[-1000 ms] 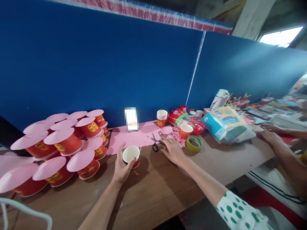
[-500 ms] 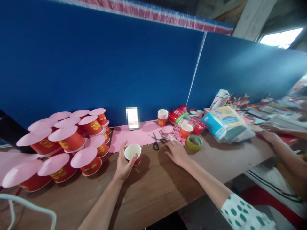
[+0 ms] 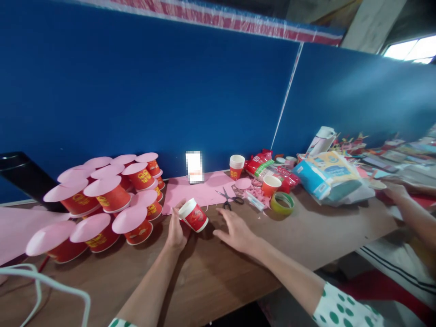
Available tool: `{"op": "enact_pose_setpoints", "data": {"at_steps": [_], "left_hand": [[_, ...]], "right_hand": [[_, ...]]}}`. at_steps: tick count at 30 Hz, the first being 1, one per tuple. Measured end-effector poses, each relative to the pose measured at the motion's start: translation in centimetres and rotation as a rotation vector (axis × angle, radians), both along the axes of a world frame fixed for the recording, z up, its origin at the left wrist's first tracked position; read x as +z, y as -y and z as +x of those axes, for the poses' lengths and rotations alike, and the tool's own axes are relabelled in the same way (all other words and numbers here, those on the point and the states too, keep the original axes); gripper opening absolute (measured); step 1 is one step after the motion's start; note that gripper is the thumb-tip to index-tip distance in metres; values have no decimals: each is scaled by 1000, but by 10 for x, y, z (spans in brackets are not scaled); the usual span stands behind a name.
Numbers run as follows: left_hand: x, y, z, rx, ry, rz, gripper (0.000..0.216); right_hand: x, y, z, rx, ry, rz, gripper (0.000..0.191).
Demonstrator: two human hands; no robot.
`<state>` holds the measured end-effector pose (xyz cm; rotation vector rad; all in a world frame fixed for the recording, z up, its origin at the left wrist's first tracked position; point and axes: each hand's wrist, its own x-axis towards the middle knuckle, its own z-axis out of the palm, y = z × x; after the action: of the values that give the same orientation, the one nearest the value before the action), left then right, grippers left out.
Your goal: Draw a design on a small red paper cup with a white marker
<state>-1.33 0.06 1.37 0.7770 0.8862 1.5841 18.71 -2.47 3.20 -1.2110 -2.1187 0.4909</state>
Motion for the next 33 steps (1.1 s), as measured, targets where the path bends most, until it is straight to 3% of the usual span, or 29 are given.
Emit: {"op": "enact_pose_setpoints", "data": {"at_steps": [4, 9, 14, 18, 22, 26, 28, 33], "left_hand": [[10, 4, 0, -124, 170, -62, 66], [13, 4, -1, -135, 208, -93, 62], [6, -2, -1, -72, 120, -1, 45], [-6, -4, 0, -18, -84, 76, 45], [-8, 1, -2, 152, -465, 228, 62], [-1, 7, -1, -1, -748, 268, 79], [3, 9, 2, -59, -770, 240, 69], [8, 9, 8, -52, -654, 163, 50]], "right_hand": [[-3, 2, -35, 139, -188, -168, 63], [-5, -5, -48, 80, -323, -257, 44], [-12, -16, -45, 142, -662, -315, 41], [-15, -29, -36, 48, -896, -371, 43], [-9, -34, -28, -24, -743, -247, 43], [0, -27, -27, 21, -440, -46, 44], [3, -26, -25, 29, -394, -19, 43], [13, -33, -8, 115, -379, -196, 39]]}}
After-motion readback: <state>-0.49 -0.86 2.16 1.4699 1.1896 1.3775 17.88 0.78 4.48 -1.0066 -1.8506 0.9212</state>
